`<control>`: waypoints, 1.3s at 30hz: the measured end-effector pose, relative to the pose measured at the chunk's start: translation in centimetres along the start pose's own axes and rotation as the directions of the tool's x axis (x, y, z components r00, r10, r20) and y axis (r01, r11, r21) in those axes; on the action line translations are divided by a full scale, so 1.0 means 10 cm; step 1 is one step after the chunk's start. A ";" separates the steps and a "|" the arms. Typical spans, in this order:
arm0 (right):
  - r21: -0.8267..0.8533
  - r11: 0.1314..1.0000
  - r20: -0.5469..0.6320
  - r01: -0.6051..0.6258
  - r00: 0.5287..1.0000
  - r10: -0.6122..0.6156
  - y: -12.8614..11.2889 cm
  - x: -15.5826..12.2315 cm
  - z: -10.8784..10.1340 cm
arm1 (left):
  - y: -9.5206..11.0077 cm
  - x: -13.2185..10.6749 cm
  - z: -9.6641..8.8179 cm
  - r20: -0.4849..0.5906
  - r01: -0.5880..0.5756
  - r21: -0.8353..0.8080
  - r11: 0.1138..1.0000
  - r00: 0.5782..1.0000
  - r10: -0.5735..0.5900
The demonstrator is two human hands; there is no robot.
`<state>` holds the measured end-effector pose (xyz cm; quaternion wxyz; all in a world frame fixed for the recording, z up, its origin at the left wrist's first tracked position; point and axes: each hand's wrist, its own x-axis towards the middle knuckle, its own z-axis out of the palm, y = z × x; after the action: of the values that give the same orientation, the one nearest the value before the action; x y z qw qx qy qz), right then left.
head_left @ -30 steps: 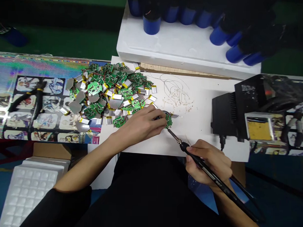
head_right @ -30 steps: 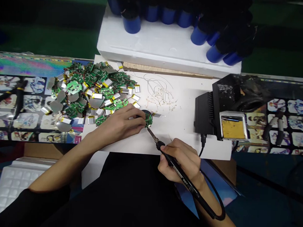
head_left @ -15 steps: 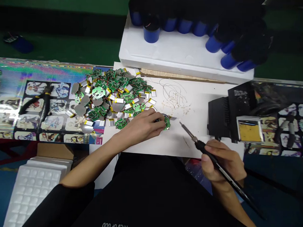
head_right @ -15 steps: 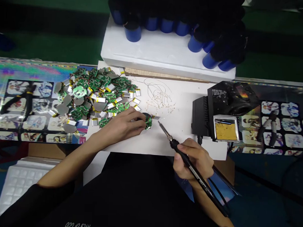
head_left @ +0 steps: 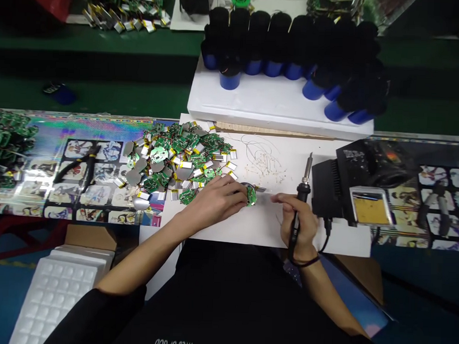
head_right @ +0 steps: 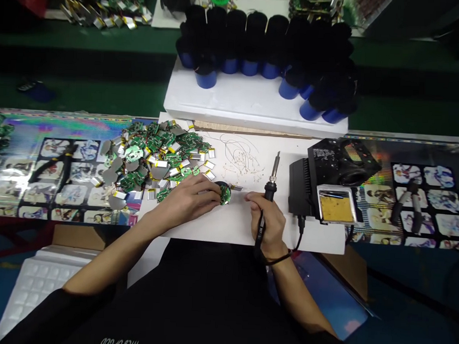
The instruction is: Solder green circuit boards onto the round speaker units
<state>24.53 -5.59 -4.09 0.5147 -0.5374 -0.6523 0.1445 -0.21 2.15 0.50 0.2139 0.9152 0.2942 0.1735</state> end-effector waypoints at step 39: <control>-0.209 0.964 0.088 0.166 0.985 -0.150 0.26 2.51 1.74 | -1.08 -0.54 -1.00 -0.196 0.469 -0.048 0.882 0.861 -0.469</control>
<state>14.30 23.13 -0.53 0.4397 -0.5307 -0.7228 0.0504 -13.74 9.68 2.65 0.2182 0.7938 0.5282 0.2080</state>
